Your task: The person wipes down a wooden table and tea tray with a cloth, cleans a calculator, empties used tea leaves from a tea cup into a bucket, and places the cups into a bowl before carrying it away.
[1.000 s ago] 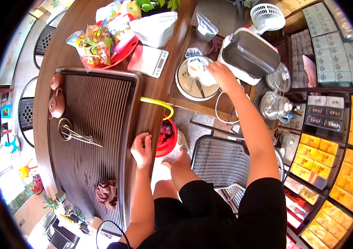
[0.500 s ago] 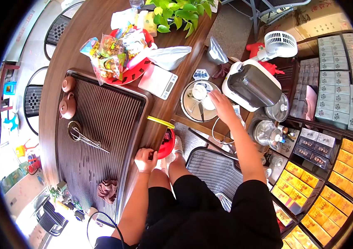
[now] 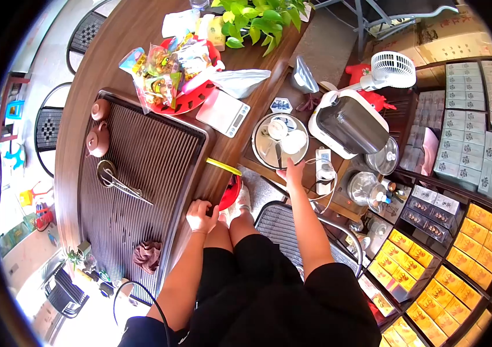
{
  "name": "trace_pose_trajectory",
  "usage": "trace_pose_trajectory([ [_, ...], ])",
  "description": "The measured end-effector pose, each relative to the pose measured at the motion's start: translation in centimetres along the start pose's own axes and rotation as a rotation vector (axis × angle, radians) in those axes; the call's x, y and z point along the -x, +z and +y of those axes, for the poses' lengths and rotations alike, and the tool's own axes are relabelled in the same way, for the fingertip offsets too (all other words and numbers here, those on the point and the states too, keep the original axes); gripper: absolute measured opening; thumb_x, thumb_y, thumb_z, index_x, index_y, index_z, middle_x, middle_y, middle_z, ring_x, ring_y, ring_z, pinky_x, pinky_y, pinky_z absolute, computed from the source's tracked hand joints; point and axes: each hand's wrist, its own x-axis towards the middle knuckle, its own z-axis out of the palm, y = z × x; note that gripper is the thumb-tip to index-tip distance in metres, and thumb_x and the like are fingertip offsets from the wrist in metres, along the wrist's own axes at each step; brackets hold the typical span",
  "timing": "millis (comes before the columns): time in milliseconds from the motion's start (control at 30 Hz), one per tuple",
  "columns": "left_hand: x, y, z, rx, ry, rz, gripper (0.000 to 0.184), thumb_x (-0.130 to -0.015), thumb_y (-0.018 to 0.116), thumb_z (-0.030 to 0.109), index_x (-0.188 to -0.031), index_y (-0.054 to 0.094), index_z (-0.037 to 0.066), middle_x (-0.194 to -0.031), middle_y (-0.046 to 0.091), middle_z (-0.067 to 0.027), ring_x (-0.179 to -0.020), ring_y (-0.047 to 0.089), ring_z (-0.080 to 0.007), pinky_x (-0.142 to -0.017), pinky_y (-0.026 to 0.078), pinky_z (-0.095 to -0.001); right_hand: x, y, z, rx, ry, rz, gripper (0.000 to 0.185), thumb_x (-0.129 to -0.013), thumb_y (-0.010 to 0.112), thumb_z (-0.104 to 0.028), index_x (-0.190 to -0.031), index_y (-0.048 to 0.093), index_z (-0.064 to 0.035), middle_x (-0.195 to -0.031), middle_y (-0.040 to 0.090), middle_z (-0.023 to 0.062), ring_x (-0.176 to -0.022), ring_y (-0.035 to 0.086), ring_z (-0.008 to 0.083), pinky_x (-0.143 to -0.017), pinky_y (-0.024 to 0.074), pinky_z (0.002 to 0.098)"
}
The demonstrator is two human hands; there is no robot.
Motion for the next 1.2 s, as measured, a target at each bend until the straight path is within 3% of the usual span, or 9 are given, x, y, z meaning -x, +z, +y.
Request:
trace_pose_trajectory([
  [433, 0.4, -0.3, -0.3, 0.099, -0.067, 0.066, 0.024, -0.071, 0.081, 0.017, -0.072, 0.058, 0.013, -0.065, 0.054, -0.002, -0.06, 0.056, -0.0227, -0.052, 0.046, -0.0352, 2.2, -1.0, 0.3, -0.052, -0.172, -0.009, 0.062, -0.089, 0.048, -0.003, -0.147, 0.033, -0.0179, -0.137, 0.05, 0.0097, -0.097, 0.064, 0.0283, -0.07, 0.0626, 0.0455],
  [667, 1.1, -0.9, -0.8, 0.196, -0.102, 0.086, 0.018, -0.076, 0.078, 0.023, -0.08, 0.066, 0.01, -0.074, 0.064, -0.0035, -0.069, 0.064, -0.024, -0.06, 0.053, -0.0359, 11.4, -4.3, -3.5, 0.154, -0.264, -0.091, 0.071, -0.089, 0.05, -0.007, -0.154, 0.023, -0.0137, -0.143, 0.045, 0.0132, -0.117, 0.057, 0.0331, -0.075, 0.0616, 0.0487],
  [800, 1.8, -2.0, -1.6, 0.519, -0.178, -0.133, 0.033, -0.096, 0.062, 0.039, -0.11, 0.07, 0.011, -0.101, 0.071, -0.0072, -0.092, 0.069, -0.0275, -0.079, 0.055, -0.0384, 17.2, -3.1, -3.6, 0.377, -0.244, -0.109, 0.073, -0.088, 0.051, -0.007, -0.155, 0.023, -0.0136, -0.143, 0.046, 0.0137, -0.115, 0.057, 0.0322, -0.074, 0.0606, 0.0478],
  [833, 2.3, -2.6, -1.1, 0.87, -0.391, -0.115, 0.041, -0.101, 0.054, 0.042, -0.123, 0.064, 0.01, -0.111, 0.069, -0.0095, -0.099, 0.068, -0.0257, -0.084, 0.054, -0.0373, 19.7, -1.9, -3.5, 0.391, -0.267, -0.19, 0.069, -0.089, 0.052, -0.008, -0.153, 0.026, -0.0127, -0.141, 0.047, 0.0125, -0.113, 0.059, 0.0307, -0.078, 0.0611, 0.0488],
  [867, 3.3, -3.3, -0.5, 1.224, -0.603, -0.08, 0.049, -0.105, 0.046, 0.045, -0.136, 0.059, 0.009, -0.121, 0.067, -0.0117, -0.106, 0.066, -0.0239, -0.09, 0.052, -0.0361, 21.6, -1.0, -3.0, 0.407, -0.282, -0.273, 0.065, -0.09, 0.053, -0.009, -0.15, 0.029, -0.0118, -0.139, 0.049, 0.0112, -0.111, 0.06, 0.0291, -0.082, 0.0615, 0.0497],
  [933, 4.6, -9.1, 1.9, 1.308, -0.552, 0.028, 0.058, -0.108, 0.038, 0.046, -0.144, 0.049, 0.002, -0.135, 0.058, -0.0169, -0.119, 0.059, -0.026, -0.099, 0.047, -0.0355, 23.3, 0.8, -1.7, 0.518, -0.254, -0.392, 0.063, -0.09, 0.053, -0.009, -0.15, 0.031, -0.0114, -0.135, 0.051, 0.0126, -0.111, 0.059, 0.0287, -0.081, 0.0605, 0.0492],
  [1033, 9.4, -14.2, 1.2, 0.88, -0.456, 0.328, 0.052, -0.108, 0.04, 0.039, -0.139, 0.053, -0.001, -0.133, 0.059, -0.0184, -0.126, 0.055, -0.0237, -0.102, 0.046, -0.0347, 27.1, 5.7, 0.8, 0.604, -0.294, -0.541, 0.069, -0.089, 0.057, -0.01, -0.154, 0.032, -0.0121, -0.114, 0.063, 0.0087, -0.081, 0.059, 0.0146, -0.059, 0.0527, 0.0295],
  [1067, 11.7, -14.4, 0.1, 0.986, -0.583, 0.422, 0.05, -0.109, 0.041, 0.038, -0.137, 0.055, -0.001, -0.13, 0.061, -0.0147, -0.12, 0.058, -0.0203, -0.097, 0.048, -0.0323, 29.2, 7.8, 1.2, 0.738, -0.305, -0.618, 0.055, -0.092, 0.052, -0.009, -0.145, 0.039, -0.0106, -0.124, 0.056, 0.0098, -0.102, 0.058, 0.0204, -0.071, 0.0579, 0.0392],
  [1200, 18.6, -21.3, -1.8, 1.015, -0.888, 0.733, 0.039, -0.109, 0.045, 0.03, -0.132, 0.059, 0.002, -0.123, 0.066, -0.006, -0.107, 0.061, -0.0138, -0.092, 0.049, -0.0293, 35.1, 16.2, 6.1, 0.835, -0.373, -0.823, 0.052, -0.092, 0.054, -0.012, -0.142, 0.042, -0.0095, -0.118, 0.057, 0.0079, -0.096, 0.06, 0.0177, -0.068, 0.0578, 0.0373],
])
